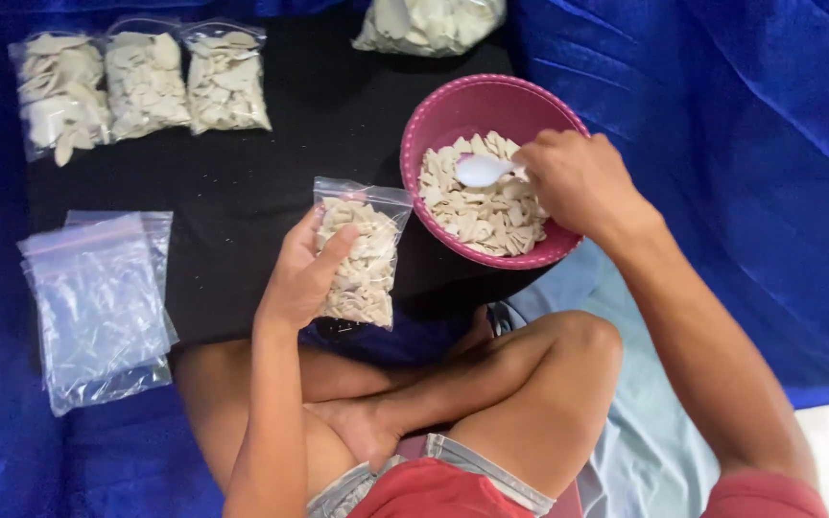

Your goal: A person manually scoops chips from a bowl into small plastic bags and seals them.

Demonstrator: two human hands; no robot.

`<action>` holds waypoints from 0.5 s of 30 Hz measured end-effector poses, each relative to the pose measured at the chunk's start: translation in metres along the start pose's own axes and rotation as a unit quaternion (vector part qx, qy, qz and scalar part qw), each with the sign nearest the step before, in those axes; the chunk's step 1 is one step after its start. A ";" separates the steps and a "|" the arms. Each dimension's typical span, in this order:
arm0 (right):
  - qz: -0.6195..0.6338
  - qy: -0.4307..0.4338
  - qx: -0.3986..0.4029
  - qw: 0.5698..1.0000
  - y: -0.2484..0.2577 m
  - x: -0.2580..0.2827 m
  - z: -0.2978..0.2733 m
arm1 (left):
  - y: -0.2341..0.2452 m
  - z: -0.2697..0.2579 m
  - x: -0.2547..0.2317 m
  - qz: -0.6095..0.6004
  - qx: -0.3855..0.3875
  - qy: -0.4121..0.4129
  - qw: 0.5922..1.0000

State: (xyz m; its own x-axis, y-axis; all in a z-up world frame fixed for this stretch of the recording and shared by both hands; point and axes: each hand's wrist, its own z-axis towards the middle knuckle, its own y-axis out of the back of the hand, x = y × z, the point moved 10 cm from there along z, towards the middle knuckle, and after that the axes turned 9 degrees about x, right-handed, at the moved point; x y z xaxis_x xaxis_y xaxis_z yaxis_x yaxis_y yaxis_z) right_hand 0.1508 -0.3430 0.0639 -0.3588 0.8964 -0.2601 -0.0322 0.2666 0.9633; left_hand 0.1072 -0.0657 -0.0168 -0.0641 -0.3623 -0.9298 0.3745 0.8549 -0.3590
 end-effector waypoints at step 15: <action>0.127 -0.033 0.192 0.973 0.032 0.020 -0.020 | -0.005 0.000 0.006 -0.062 0.032 0.017 0.997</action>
State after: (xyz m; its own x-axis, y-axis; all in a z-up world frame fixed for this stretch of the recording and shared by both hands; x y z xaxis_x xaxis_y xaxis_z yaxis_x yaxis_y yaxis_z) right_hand 0.1239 -0.3239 0.0909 -0.2483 0.9681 -0.0337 0.4054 0.1354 0.9041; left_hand 0.1049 -0.0721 -0.0210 -0.1438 -0.4495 -0.8816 0.4209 0.7785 -0.4655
